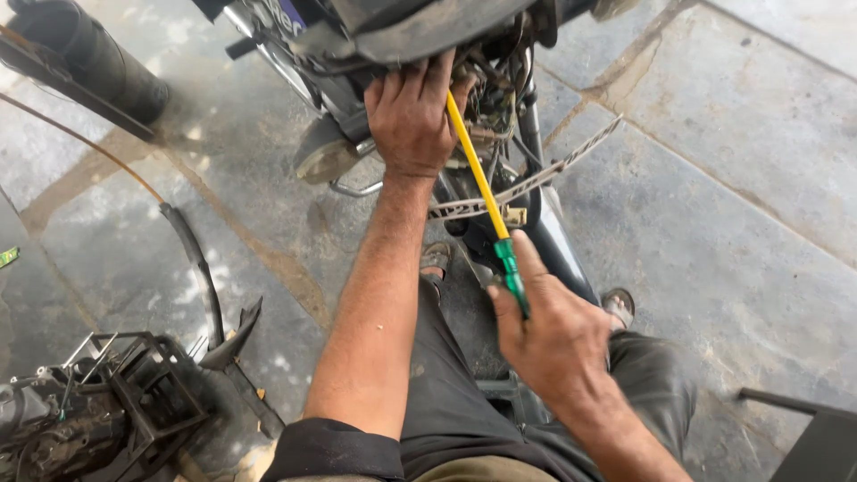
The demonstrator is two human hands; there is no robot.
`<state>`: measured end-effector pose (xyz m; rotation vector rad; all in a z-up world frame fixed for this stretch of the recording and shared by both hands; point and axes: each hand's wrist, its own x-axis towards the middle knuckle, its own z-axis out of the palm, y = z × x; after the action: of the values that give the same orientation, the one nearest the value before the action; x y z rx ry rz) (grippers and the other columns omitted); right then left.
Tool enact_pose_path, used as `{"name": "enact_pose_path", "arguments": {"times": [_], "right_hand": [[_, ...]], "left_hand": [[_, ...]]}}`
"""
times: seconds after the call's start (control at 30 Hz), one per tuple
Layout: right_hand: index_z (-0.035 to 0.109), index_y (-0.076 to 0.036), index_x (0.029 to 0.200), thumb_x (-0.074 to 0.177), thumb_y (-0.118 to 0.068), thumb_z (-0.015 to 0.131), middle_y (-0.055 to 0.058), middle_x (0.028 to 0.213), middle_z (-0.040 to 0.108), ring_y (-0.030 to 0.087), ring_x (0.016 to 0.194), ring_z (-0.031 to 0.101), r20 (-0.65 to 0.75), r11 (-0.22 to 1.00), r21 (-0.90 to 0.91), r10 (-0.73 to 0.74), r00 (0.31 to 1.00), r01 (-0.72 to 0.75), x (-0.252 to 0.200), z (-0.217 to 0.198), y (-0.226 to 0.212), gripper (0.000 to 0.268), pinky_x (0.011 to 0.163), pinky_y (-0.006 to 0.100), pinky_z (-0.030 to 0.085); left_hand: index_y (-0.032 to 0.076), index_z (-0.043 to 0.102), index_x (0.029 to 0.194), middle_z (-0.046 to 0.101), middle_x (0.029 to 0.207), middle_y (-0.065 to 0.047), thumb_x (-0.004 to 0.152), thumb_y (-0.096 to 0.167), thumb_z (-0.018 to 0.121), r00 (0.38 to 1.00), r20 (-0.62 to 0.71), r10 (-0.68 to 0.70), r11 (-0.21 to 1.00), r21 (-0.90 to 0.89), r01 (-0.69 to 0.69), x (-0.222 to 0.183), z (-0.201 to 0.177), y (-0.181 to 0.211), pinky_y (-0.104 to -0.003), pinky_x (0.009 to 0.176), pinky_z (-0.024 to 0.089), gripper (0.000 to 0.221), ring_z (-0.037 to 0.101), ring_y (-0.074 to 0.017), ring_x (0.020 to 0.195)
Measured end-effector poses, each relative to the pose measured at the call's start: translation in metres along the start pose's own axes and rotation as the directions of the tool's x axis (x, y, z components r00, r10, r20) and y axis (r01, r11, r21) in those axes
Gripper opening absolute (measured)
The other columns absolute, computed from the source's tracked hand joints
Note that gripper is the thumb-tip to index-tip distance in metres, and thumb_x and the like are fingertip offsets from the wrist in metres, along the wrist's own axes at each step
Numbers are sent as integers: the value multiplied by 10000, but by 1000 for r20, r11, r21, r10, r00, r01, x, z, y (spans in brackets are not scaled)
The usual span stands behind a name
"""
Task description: Repairing the front assembly and internal wiring of a motorcycle using tools.
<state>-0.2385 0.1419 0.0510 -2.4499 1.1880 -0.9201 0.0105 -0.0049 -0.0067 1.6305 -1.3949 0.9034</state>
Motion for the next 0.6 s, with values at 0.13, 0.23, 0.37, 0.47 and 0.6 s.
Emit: {"name": "enact_pose_path", "arguments": {"times": [0.13,0.23,0.37,0.47,0.6], "right_hand": [[557,4,1435,867,-169,788,80,660,646,230,508,620,22,996,-62,-64,998,66,-1,9,-12,637,465,387,488],[538,15,1455,901,-147,774,62,714,652,183,559,646,10,997,24,-72,997,72,3,4,-14,623,489,348,509],[551,32,1437,880,-110,777,49,610,638,168,464,618,81,999,-42,-26,996,30,5,12,-7,618,420,350,485],[494,-34,1469,999,-134,719,144,984,710,176,807,742,-162,974,180,-112,980,141,4,22,-2,531,655,274,600],[540,23,1451,951,-175,722,67,812,658,145,644,644,188,229,923,433,882,-309,11,29,1,568,505,264,489]], "left_hand": [[149,642,1367,739,1176,-47,1059,538,618,999,26,42,999,-12,-42,-4,2,-3,-417,963,448,497,657,-218,1053],[149,605,1428,745,1141,-20,1097,524,598,1000,30,-8,999,-31,9,-8,10,-5,-431,1004,459,501,668,-203,1064],[134,576,1438,738,1172,-40,1125,533,555,1000,-10,21,999,-38,-21,-5,10,-5,-431,1018,454,508,662,-215,1110],[120,581,1387,740,1172,-51,1131,534,535,998,-48,48,998,-33,-49,-5,13,-7,-431,986,450,489,663,-225,1124],[141,669,1246,756,981,-23,1077,533,589,999,47,9,1000,-7,-8,-4,9,-7,-444,902,467,434,682,-227,999]]}}
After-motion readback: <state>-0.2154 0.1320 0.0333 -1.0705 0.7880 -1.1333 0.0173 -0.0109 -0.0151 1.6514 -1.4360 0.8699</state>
